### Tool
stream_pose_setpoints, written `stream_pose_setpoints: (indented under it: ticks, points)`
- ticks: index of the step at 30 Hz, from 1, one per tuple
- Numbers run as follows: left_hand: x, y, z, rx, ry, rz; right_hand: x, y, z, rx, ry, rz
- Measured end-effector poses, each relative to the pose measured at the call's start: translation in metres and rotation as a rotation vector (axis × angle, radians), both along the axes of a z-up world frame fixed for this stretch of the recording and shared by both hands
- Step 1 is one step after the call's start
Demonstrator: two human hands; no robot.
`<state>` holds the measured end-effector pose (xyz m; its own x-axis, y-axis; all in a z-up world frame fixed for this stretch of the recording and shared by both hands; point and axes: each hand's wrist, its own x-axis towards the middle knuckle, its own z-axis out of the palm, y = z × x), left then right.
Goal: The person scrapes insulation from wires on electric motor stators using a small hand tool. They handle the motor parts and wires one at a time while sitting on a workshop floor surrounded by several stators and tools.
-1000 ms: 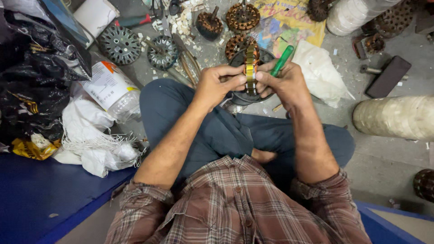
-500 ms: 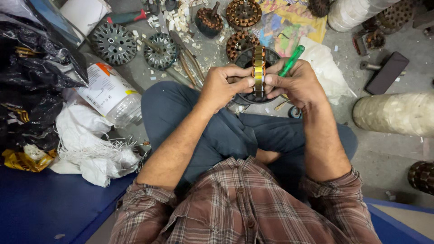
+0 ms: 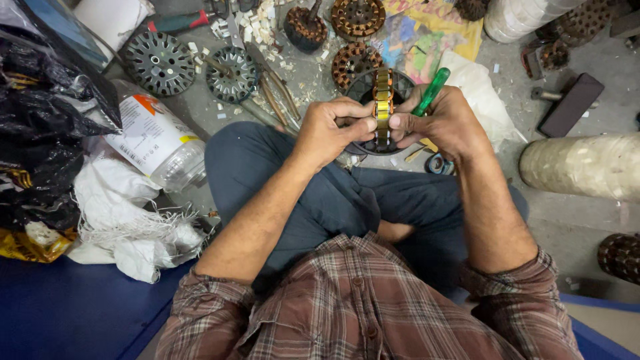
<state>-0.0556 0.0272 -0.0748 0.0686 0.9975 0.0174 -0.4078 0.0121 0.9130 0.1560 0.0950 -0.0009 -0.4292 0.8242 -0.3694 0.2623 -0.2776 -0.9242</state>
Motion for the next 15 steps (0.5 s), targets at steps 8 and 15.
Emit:
stream_pose_setpoints:
  ticks: [8,15]
  points:
    - [0.003,0.000,-0.005,-0.016,-0.036,0.010,-0.004,-0.002,0.011,0.030,-0.143,0.025]
    - [-0.001,0.001,-0.005,-0.073,-0.102,-0.053,-0.008,-0.011,0.018,0.092,-0.117,0.028]
